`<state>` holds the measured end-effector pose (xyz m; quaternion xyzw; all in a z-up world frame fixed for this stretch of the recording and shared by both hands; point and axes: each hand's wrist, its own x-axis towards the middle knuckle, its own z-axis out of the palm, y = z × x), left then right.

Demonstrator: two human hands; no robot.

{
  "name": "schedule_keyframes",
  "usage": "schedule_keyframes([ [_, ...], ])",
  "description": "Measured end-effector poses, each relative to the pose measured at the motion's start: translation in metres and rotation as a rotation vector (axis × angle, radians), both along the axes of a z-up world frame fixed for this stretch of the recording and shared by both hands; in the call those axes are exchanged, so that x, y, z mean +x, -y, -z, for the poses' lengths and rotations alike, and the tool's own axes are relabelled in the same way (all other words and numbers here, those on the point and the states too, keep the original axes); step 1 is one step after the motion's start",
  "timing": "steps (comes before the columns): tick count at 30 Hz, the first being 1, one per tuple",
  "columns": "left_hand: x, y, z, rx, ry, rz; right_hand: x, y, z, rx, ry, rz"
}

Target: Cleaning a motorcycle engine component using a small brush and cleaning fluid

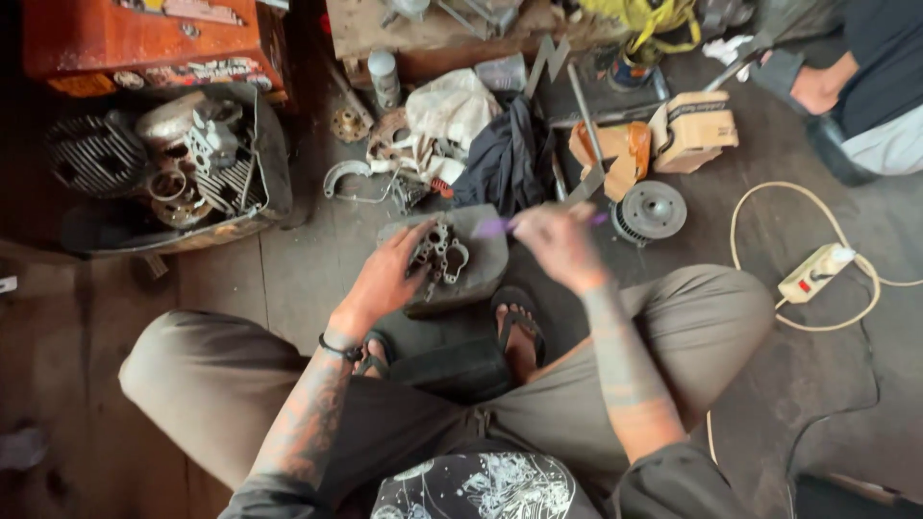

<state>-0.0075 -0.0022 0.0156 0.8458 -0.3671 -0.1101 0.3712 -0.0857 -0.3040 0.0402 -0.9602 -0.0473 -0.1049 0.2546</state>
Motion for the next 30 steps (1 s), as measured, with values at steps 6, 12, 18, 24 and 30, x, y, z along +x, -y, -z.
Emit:
schedule_keyframes([
  [6,0.004,0.003,-0.007,0.005,-0.032,0.001,0.008,0.003,0.052,0.092,-0.047,-0.074],
  [12,0.008,0.002,0.003,0.008,-0.074,0.001,-0.008,-0.039,0.017,-0.092,0.084,-0.050],
  [18,0.009,0.005,0.000,-0.063,-0.054,0.013,0.020,0.034,0.051,-0.285,-0.001,0.203],
  [24,0.008,0.007,-0.012,-0.062,-0.153,-0.009,-0.015,-0.035,0.022,-0.042,-0.125,-0.060],
  [30,0.011,0.005,0.001,-0.072,-0.117,0.010,0.005,0.019,0.024,-0.072,-0.079,0.111],
])
